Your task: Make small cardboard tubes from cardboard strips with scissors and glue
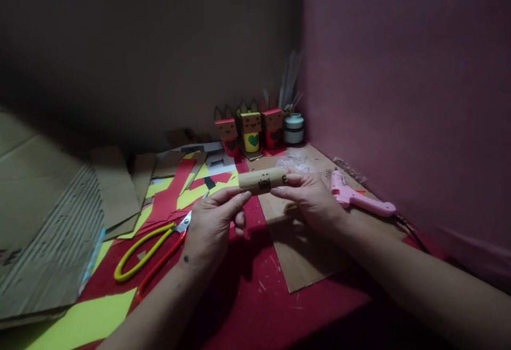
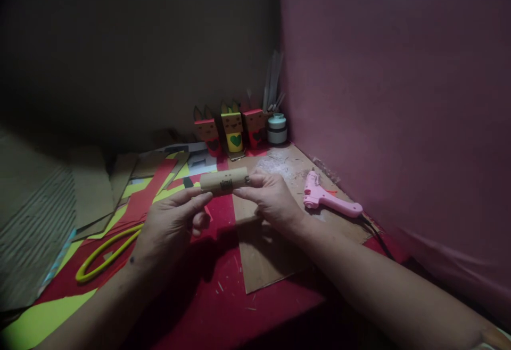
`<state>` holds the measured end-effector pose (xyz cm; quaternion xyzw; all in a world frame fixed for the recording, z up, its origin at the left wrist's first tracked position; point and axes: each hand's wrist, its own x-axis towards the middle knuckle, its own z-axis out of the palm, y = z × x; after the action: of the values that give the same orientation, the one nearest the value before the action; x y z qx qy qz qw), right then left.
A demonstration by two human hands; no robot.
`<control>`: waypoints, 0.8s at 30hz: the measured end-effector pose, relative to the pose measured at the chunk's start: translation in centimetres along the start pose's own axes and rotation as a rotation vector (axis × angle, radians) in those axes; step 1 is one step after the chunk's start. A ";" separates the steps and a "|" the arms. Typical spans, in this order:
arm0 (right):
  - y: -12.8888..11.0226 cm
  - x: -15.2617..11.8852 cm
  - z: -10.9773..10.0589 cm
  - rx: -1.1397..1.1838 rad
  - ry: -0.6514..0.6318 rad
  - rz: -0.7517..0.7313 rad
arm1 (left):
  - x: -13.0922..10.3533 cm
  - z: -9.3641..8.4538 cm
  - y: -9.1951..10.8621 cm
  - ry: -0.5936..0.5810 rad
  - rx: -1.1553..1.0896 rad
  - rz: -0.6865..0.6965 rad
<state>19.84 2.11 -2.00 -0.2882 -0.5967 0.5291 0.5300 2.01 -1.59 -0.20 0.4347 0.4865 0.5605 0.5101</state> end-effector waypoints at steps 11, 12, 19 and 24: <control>0.3 -0.7 1.9 0.231 -0.109 0.065 | 0.0 1.1 -0.6 -0.077 -0.525 -0.349; 0.2 -0.8 2.0 0.230 -0.102 0.036 | -0.2 1.3 -0.8 -0.108 -0.535 -0.389; 0.3 -0.8 1.6 0.168 0.016 0.017 | 0.0 0.8 -1.8 -0.196 -0.382 -0.441; 0.4 -0.6 1.3 0.027 0.049 0.028 | 0.7 -0.2 -0.8 -0.050 -0.110 -0.155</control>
<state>18.70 1.25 -2.40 -0.3022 -0.5722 0.5372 0.5411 1.83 -0.95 -1.04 0.3810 0.4743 0.5342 0.5870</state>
